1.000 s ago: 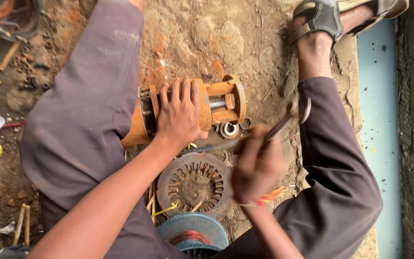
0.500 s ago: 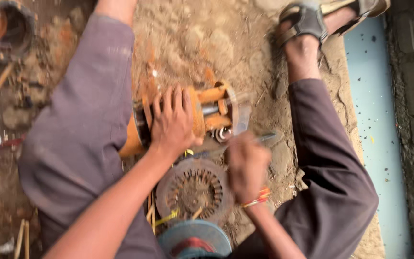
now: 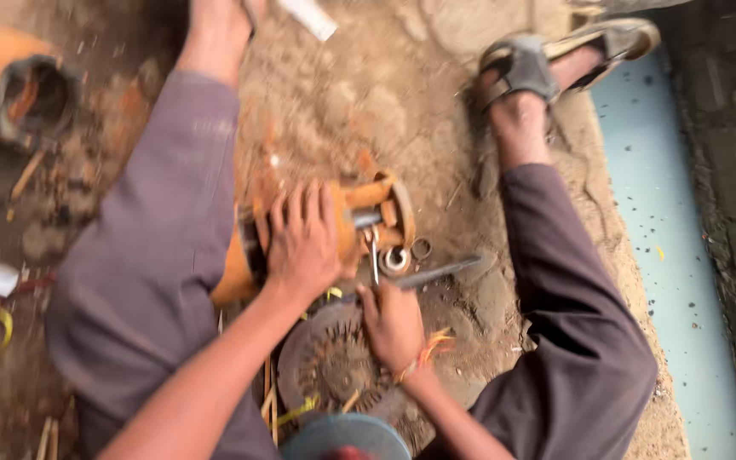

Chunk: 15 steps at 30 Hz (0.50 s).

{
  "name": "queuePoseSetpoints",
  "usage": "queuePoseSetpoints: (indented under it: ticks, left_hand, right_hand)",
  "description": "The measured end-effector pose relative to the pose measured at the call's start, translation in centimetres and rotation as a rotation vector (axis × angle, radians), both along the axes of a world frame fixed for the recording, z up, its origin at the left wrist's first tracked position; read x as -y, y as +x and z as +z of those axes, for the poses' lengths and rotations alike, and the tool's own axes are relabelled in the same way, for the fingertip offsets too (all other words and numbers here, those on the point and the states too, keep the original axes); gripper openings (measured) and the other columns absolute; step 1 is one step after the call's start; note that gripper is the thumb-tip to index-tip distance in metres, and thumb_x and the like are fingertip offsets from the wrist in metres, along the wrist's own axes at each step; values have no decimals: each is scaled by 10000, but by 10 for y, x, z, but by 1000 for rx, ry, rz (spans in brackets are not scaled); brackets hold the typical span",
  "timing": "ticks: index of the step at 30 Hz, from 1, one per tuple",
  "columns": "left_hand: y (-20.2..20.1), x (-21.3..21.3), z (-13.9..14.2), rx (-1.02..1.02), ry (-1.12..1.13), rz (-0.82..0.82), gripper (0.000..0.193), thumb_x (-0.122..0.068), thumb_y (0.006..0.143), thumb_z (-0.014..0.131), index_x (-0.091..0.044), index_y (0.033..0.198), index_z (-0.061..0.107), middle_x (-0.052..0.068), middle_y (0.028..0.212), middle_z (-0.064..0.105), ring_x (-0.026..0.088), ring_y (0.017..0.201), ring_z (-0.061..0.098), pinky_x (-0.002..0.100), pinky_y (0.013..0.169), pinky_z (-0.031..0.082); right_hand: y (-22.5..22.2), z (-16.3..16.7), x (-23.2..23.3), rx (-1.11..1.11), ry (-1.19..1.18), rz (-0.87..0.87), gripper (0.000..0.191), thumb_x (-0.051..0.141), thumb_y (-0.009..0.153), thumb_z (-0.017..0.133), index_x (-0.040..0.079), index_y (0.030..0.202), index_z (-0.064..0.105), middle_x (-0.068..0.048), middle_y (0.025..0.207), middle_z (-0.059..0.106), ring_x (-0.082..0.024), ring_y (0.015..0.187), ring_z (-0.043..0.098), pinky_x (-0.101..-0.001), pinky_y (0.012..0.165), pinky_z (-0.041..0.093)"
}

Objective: The person sits on the ground and uses a wrench and hammer to tighten bolts on a cylindrical orange motor component. They repeatedly adjust the component and strike the wrench with a hammer to secure the assembly.

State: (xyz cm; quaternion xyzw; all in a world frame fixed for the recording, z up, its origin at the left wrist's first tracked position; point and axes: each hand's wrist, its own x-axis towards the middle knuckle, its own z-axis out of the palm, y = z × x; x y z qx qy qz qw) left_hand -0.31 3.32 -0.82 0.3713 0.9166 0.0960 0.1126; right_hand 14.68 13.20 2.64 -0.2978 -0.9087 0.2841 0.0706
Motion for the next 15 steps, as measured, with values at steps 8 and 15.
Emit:
queuePoseSetpoints:
  ticks: [8,15]
  left_hand:
    - [1,0,5,-7,6,9,1361,-617,451,920,84,1481,373,248,1513,439,399,1412,389,549,1155,292]
    - [3,1,4,-73,53,19,1297,-606,494,914,103,1449,397,249,1482,467,393,1389,415,539,1148,317]
  right_hand:
    - [2,1,-1,-52,24,-13,321,265,981,621,26,767,620,-206,578,599,-304,463,562,-442,476,442]
    - [1,-2,1,-365,-96,-177,317,279,987,618,7,824,606,-228,594,595,-390,507,578,-483,501,446]
